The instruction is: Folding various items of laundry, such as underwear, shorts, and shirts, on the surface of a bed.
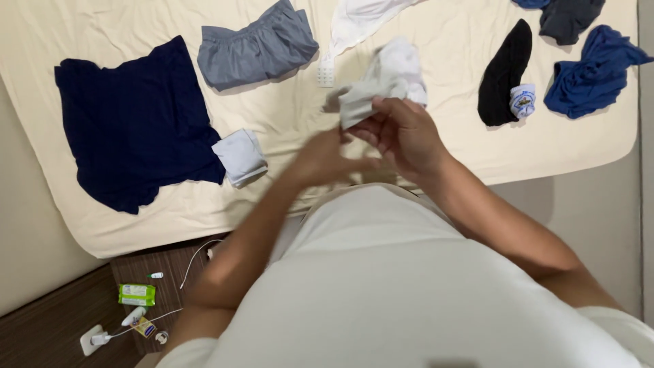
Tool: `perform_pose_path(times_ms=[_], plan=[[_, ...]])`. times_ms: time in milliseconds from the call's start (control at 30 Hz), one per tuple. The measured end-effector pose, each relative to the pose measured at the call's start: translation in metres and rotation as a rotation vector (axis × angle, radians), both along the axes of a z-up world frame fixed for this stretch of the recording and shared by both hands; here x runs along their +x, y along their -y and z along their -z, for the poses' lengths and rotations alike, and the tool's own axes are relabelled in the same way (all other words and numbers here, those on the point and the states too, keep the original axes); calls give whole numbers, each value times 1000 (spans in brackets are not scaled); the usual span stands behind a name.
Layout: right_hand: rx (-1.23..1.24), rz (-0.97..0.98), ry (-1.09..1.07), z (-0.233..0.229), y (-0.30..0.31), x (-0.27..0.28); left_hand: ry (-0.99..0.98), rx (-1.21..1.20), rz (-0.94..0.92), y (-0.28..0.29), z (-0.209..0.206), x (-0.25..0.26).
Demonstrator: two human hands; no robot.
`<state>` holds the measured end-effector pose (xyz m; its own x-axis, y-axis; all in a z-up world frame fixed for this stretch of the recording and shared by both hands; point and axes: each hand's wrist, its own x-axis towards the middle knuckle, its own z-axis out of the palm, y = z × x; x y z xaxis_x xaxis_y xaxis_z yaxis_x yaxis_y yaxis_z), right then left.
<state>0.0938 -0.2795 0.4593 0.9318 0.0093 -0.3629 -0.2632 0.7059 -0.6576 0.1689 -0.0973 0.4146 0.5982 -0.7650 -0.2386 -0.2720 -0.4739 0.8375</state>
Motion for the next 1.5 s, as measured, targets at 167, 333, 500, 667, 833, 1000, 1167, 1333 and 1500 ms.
perform_pose_path(times_ms=[167,333,500,667,833,1000,1167,1333,1500], plan=[[175,93,-39,-27,10,10,522,-232,-349,38,96,-1],[79,275,377,11,106,10,485,122,-549,3,37,62],[-1379,302,7,97,118,16,233,-211,-623,18,-15,82],[-2101,-122,508,50,71,9,-408,-622,-581,30,-25,103],[-1578,-532,-84,-1,39,21,-397,-553,-434,51,-32,94],[-1711,89,444,21,30,50,53,-607,-174,58,-57,73],[-1821,-155,155,46,89,49,996,-25,-306,-27,-46,134],[-1816,-137,137,19,139,52,673,332,-385,-73,-36,159],[-1577,-477,-114,14,156,88,-5,170,-261,-48,-50,161]])
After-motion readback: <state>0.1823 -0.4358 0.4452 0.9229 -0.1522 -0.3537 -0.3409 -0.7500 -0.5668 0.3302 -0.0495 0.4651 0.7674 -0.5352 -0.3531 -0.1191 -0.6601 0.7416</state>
